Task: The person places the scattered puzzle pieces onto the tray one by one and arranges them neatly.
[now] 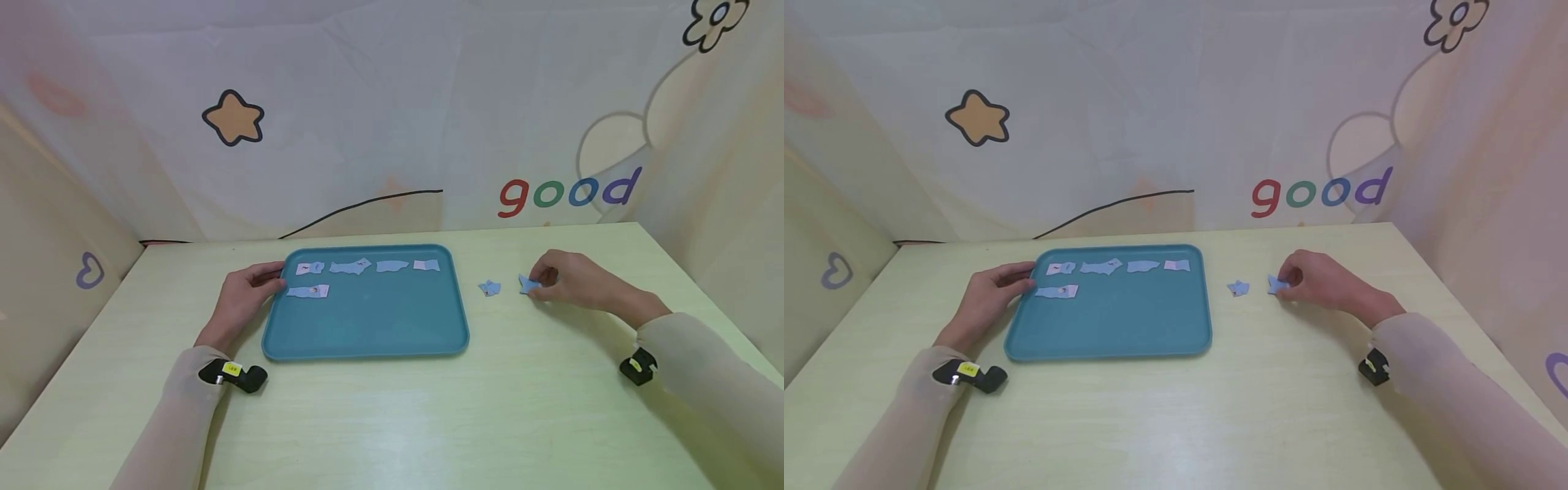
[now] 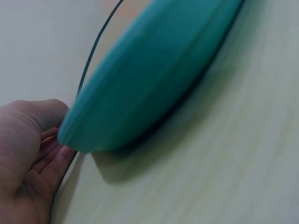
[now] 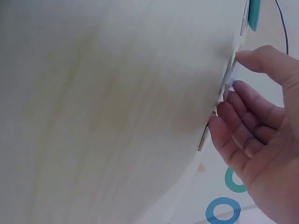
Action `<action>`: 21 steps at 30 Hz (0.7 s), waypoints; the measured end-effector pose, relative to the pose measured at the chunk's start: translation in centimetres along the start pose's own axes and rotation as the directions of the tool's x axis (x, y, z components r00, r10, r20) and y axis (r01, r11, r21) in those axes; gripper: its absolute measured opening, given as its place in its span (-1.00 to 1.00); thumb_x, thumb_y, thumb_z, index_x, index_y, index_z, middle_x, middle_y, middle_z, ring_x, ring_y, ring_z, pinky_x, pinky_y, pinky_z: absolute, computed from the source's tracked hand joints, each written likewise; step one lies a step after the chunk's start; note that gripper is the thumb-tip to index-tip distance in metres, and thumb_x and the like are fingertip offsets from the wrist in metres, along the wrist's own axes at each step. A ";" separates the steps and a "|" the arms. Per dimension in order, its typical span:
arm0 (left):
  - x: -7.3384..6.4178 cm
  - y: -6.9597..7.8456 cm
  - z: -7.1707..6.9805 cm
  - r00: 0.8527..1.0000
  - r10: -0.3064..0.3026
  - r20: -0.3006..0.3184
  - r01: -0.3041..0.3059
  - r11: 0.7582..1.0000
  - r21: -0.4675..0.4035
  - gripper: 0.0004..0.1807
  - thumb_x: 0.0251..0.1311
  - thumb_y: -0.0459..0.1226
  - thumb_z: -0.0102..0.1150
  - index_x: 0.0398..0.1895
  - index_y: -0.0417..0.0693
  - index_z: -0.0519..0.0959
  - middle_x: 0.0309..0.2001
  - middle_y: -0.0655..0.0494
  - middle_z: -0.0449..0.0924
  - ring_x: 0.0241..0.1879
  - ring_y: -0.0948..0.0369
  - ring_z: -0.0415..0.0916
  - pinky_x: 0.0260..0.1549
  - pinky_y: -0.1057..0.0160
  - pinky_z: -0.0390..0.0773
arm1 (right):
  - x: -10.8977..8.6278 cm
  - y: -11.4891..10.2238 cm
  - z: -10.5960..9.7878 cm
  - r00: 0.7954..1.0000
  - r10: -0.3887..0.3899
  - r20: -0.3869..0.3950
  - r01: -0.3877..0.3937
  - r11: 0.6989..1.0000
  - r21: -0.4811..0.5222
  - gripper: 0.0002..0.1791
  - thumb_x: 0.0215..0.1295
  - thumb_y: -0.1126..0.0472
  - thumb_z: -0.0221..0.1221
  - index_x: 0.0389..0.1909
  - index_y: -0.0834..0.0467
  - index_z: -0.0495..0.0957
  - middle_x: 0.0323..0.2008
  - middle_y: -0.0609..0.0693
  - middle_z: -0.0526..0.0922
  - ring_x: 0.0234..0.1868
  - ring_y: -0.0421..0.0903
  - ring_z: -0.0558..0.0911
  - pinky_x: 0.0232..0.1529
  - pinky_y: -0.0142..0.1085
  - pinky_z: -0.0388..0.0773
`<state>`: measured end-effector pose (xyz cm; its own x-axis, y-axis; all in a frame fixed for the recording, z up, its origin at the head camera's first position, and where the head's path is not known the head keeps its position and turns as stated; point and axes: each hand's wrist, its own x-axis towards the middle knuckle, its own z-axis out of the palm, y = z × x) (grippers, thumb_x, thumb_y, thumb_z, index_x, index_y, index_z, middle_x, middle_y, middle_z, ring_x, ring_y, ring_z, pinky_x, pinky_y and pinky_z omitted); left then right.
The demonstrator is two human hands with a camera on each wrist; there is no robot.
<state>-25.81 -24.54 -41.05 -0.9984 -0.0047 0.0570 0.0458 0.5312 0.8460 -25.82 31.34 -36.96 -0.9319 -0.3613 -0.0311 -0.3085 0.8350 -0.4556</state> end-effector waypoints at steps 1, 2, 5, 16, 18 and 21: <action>0.0 0.0 0.0 1.000 0.001 0.000 -0.001 1.000 -0.001 -0.49 0.53 -0.33 0.20 0.48 -0.28 0.47 0.34 -0.30 0.55 0.32 -0.15 0.53 0.36 -0.04 0.51 | 0.0 0.0 0.0 1.000 0.001 -0.002 -0.001 1.000 0.003 -0.66 0.31 0.23 0.47 -0.01 0.33 0.64 -0.16 0.07 0.67 -0.11 0.06 0.61 0.00 -0.06 0.68; 0.0 0.0 0.0 1.000 0.000 0.001 0.000 1.000 -0.002 -0.49 0.53 -0.34 0.20 0.48 -0.28 0.47 0.34 -0.29 0.55 0.32 -0.14 0.54 0.36 -0.03 0.50 | 0.0 -0.1 0.0 1.000 0.000 -0.004 0.000 1.000 0.006 -0.66 0.32 0.24 0.46 -0.01 0.33 0.64 -0.16 0.06 0.67 -0.10 0.05 0.61 0.00 -0.07 0.68; 0.1 0.0 -0.1 1.000 0.000 0.003 0.000 1.000 -0.005 -0.49 0.54 -0.34 0.20 0.48 -0.28 0.47 0.35 -0.30 0.55 0.33 -0.14 0.53 0.37 -0.03 0.50 | -0.1 -0.2 -0.1 1.000 -0.022 -0.014 0.022 0.999 0.023 -0.69 0.33 0.25 0.45 -0.01 0.30 0.65 -0.15 0.04 0.68 -0.10 0.04 0.62 -0.03 -0.14 0.67; 0.0 0.0 -0.1 1.000 -0.003 0.003 0.003 1.000 -0.006 -0.49 0.54 -0.33 0.20 0.48 -0.27 0.47 0.35 -0.29 0.54 0.33 -0.14 0.53 0.37 -0.03 0.50 | 0.2 -1.8 0.0 0.993 -0.106 -0.055 0.110 0.992 0.059 -0.68 0.36 0.29 0.40 0.08 0.29 0.68 -0.05 0.06 0.70 -0.03 0.03 0.64 0.01 -0.25 0.67; 0.0 0.0 0.0 1.000 -0.003 0.003 0.003 1.000 -0.006 -0.49 0.54 -0.33 0.20 0.48 -0.27 0.47 0.35 -0.29 0.54 0.33 -0.14 0.53 0.37 -0.04 0.50 | 0.4 -2.2 0.0 0.992 -0.111 -0.059 0.114 0.992 0.056 -0.68 0.37 0.28 0.39 0.09 0.28 0.67 -0.03 0.06 0.69 -0.01 0.04 0.64 0.04 -0.15 0.68; 0.0 0.1 0.0 1.000 -0.003 0.003 0.003 1.000 -0.005 -0.49 0.54 -0.33 0.19 0.48 -0.27 0.47 0.36 -0.29 0.54 0.33 -0.15 0.53 0.37 -0.04 0.50 | 0.8 -2.9 0.1 0.988 -0.139 -0.067 0.142 0.988 0.052 -0.68 0.38 0.28 0.40 0.10 0.27 0.67 -0.04 0.06 0.69 0.00 0.04 0.64 0.08 -0.02 0.70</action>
<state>-25.77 -24.52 -41.01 -0.9986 -0.0041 0.0531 0.0430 0.5271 0.8487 -25.64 28.64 -35.72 -0.8908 -0.4451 0.0917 -0.4275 0.7522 -0.5014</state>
